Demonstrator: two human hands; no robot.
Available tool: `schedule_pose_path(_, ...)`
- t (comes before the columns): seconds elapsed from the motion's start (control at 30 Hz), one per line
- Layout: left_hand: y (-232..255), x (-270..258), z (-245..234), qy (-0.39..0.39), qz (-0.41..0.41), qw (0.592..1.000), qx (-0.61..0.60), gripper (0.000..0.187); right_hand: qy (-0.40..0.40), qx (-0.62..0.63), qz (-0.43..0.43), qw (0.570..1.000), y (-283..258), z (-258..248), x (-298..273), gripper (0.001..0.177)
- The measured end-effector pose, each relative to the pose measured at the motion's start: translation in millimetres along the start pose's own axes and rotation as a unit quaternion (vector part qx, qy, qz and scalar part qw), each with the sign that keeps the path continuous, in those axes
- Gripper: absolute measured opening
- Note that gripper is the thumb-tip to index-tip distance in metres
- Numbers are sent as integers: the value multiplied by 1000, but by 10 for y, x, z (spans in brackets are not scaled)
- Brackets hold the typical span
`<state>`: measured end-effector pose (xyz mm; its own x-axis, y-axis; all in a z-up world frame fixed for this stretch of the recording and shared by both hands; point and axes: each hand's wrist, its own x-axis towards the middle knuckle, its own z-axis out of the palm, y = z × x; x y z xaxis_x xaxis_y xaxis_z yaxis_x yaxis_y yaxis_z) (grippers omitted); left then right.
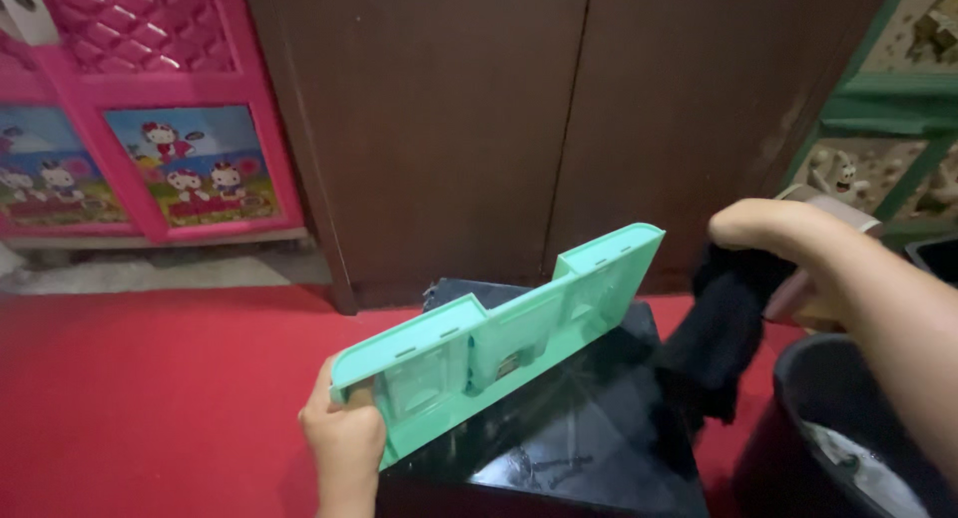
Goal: The person wipes the interior and exterior surfaces of a light green plastic case with a black cloth. They turn the case over to clean all sides and then dip the cloth into a bucket of water to wring it out.
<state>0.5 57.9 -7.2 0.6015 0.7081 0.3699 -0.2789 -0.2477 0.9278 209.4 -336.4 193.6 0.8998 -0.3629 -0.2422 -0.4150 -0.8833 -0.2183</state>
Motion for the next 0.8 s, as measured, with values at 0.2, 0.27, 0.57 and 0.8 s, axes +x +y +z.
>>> schedule_pose_path(0.2,16,66,-19,-16,15,999,-40,22,-82,261,-51,961,476,73,593,21)
schedule_pose_path(0.27,31,83,-10,-10,-9,1000,-24,19,-102,311,-134,936,530,125,680,22)
schedule_pose_path(0.57,-329,244,28,-13,-265,937,-226,27,-210,633,-232,708,-11,652,86,12)
schedule_pose_path(0.8,-491,203,235,-48,-351,889,-289,32,-201,671,-349,623,-631,1622,-712,12)
